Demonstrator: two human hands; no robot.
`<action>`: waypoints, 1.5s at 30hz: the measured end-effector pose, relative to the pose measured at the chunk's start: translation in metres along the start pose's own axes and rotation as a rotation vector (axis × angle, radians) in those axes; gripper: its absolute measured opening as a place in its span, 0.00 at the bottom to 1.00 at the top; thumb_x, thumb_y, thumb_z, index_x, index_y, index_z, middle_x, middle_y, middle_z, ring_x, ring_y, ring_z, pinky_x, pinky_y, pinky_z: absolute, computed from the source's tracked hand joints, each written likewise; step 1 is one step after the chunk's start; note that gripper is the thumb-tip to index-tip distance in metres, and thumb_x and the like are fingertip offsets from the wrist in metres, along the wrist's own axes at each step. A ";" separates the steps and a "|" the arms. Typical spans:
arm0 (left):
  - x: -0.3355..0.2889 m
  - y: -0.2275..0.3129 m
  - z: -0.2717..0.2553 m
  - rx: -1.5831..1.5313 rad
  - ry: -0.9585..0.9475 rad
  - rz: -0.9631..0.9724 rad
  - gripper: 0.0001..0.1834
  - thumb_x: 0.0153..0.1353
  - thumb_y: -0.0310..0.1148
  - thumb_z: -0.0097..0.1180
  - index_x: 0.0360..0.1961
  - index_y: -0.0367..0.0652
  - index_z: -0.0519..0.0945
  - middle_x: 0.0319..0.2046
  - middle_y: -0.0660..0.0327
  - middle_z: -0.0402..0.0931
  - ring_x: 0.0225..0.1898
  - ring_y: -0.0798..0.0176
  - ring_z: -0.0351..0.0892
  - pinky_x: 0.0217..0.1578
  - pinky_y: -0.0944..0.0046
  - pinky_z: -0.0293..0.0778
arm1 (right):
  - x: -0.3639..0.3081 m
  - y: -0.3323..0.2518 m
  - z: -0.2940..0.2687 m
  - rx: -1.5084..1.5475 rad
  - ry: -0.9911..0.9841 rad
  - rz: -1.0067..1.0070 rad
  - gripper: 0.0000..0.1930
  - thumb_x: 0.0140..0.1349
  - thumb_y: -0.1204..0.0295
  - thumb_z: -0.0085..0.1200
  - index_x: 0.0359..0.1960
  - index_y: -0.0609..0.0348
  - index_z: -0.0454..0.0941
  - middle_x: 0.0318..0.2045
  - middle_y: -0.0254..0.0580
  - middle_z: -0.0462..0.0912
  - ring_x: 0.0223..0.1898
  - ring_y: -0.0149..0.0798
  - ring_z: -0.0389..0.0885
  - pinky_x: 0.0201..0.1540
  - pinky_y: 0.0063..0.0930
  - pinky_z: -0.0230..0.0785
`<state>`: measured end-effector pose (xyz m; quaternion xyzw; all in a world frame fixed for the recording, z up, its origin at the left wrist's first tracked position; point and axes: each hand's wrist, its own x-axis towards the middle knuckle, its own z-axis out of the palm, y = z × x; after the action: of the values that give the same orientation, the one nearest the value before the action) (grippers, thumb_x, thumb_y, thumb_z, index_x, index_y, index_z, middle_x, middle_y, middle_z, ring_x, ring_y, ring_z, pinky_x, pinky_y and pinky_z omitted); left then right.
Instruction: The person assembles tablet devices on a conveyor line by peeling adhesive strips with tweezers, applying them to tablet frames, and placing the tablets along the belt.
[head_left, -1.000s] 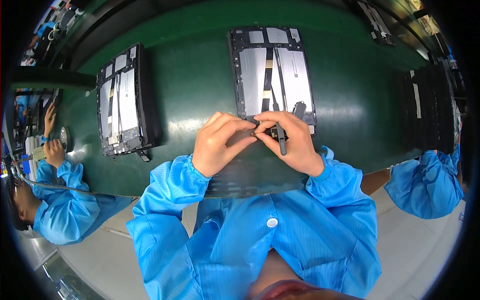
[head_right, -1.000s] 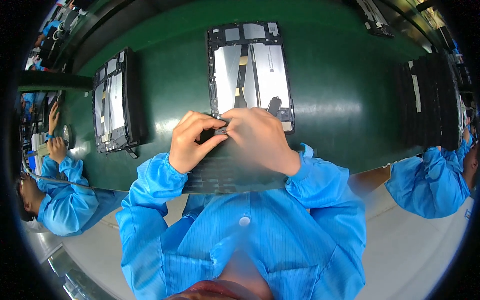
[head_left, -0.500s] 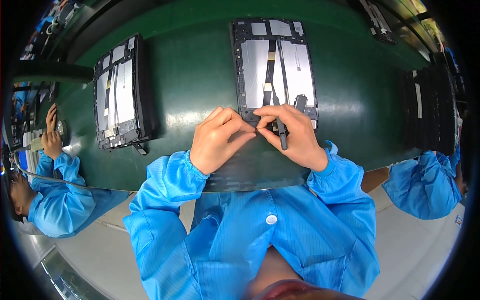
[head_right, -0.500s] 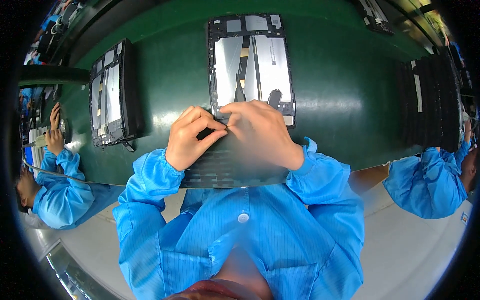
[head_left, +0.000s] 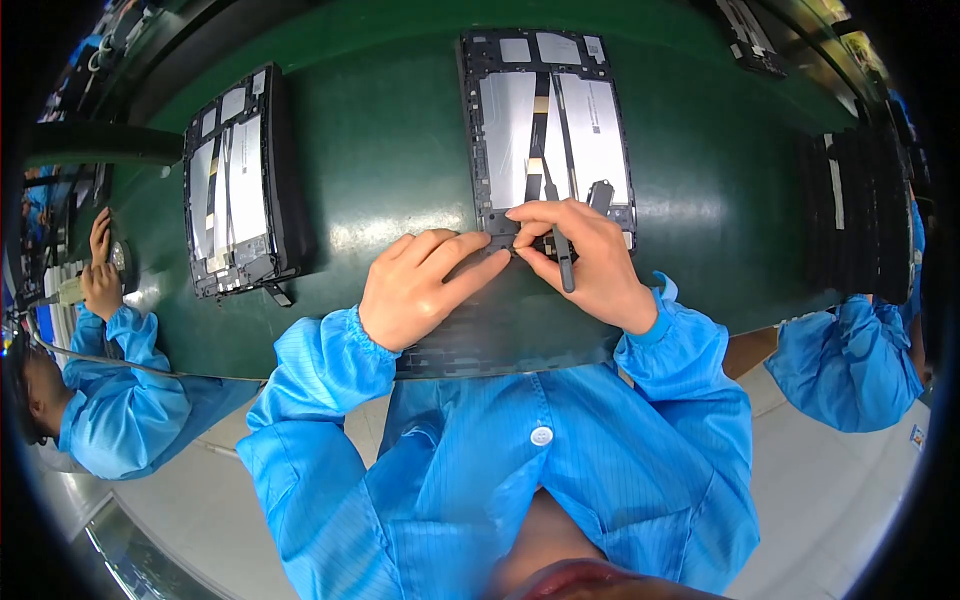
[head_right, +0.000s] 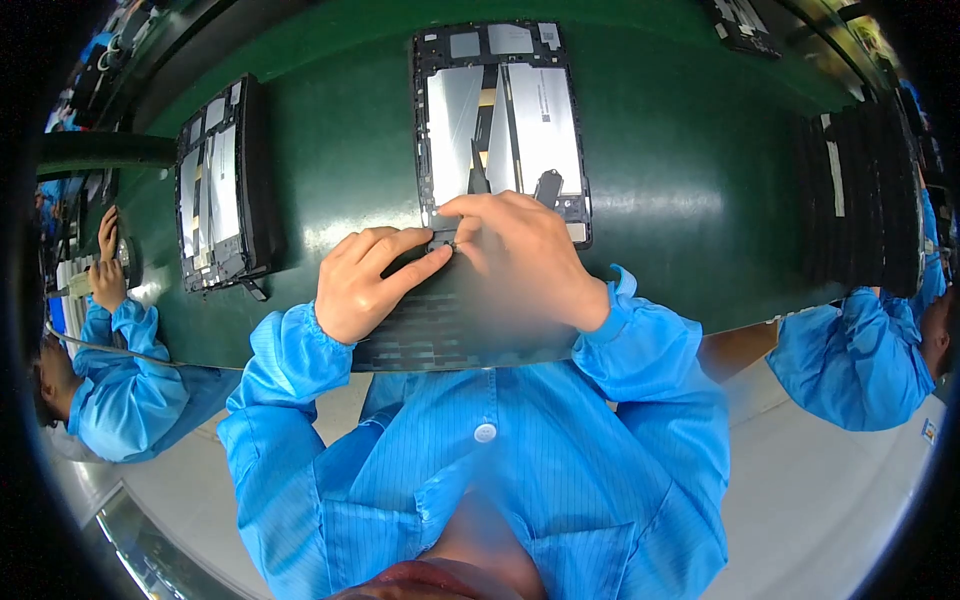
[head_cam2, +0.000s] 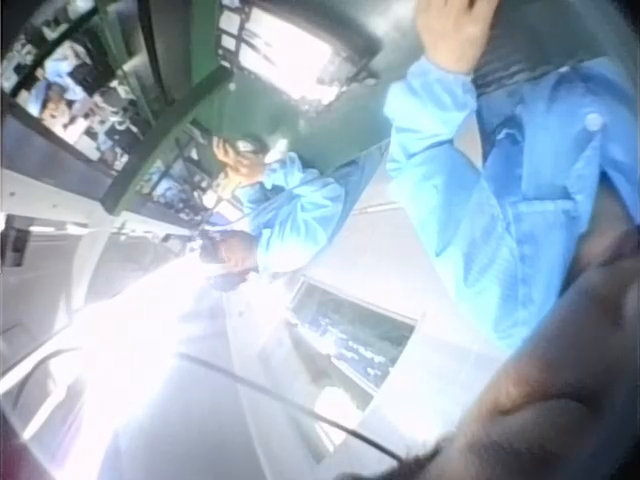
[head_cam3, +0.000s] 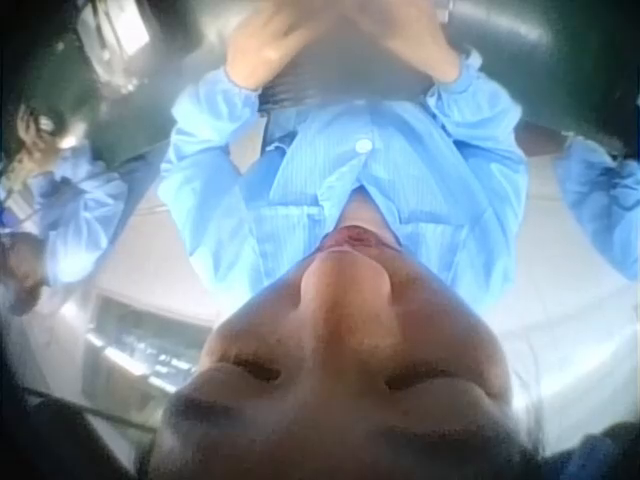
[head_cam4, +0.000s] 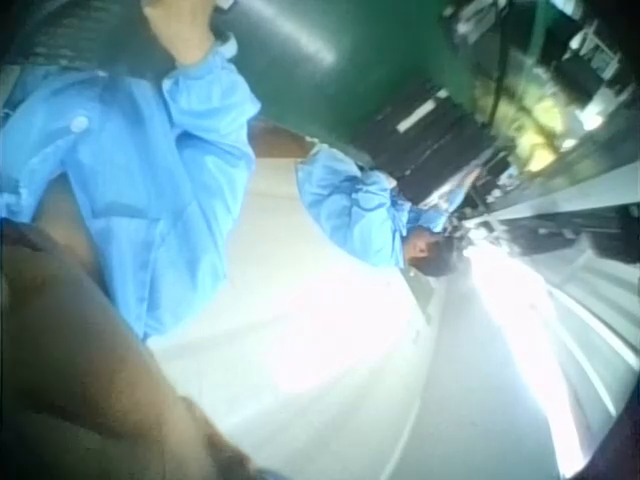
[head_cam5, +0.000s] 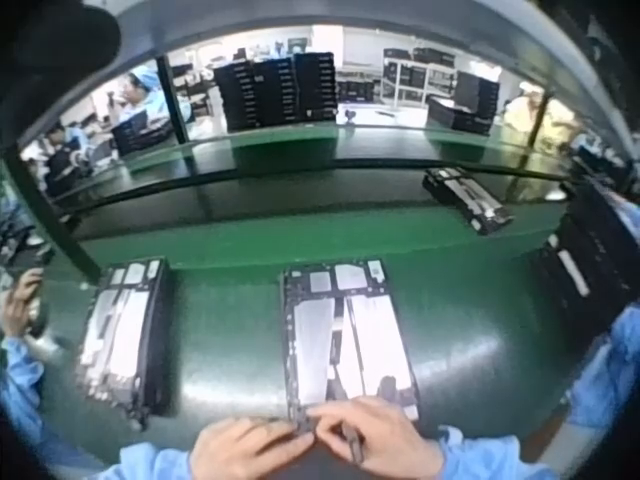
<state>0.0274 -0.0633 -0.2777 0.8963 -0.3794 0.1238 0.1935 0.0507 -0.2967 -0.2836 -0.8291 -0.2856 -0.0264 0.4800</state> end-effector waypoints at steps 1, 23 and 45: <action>-0.001 -0.002 0.002 -0.030 0.008 -0.006 0.23 0.47 0.29 0.60 0.48 0.55 0.85 0.46 0.63 0.81 0.42 0.59 0.81 0.39 0.62 0.78 | 0.000 0.000 0.000 0.000 0.000 0.000 0.24 0.51 0.84 0.65 0.51 0.57 0.77 0.32 0.36 0.85 0.36 0.41 0.82 0.41 0.32 0.74; 0.001 0.003 0.014 -0.090 0.029 -0.068 0.23 0.49 0.24 0.62 0.49 0.56 0.84 0.45 0.60 0.76 0.41 0.56 0.79 0.38 0.60 0.79 | -0.013 -0.012 -0.036 0.364 -0.058 0.267 0.18 0.68 0.76 0.52 0.60 0.57 0.74 0.34 0.39 0.81 0.34 0.31 0.80 0.37 0.27 0.75; 0.004 0.007 0.013 -0.167 -0.005 -0.157 0.22 0.48 0.22 0.64 0.46 0.55 0.86 0.45 0.60 0.76 0.40 0.56 0.78 0.39 0.60 0.79 | -0.040 0.002 -0.016 0.291 0.168 0.322 0.07 0.61 0.79 0.55 0.40 0.65 0.80 0.28 0.39 0.84 0.31 0.26 0.82 0.35 0.22 0.76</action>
<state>0.0257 -0.0759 -0.2862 0.9043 -0.3175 0.0737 0.2758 0.0219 -0.3280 -0.2889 -0.7809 -0.1096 0.0229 0.6145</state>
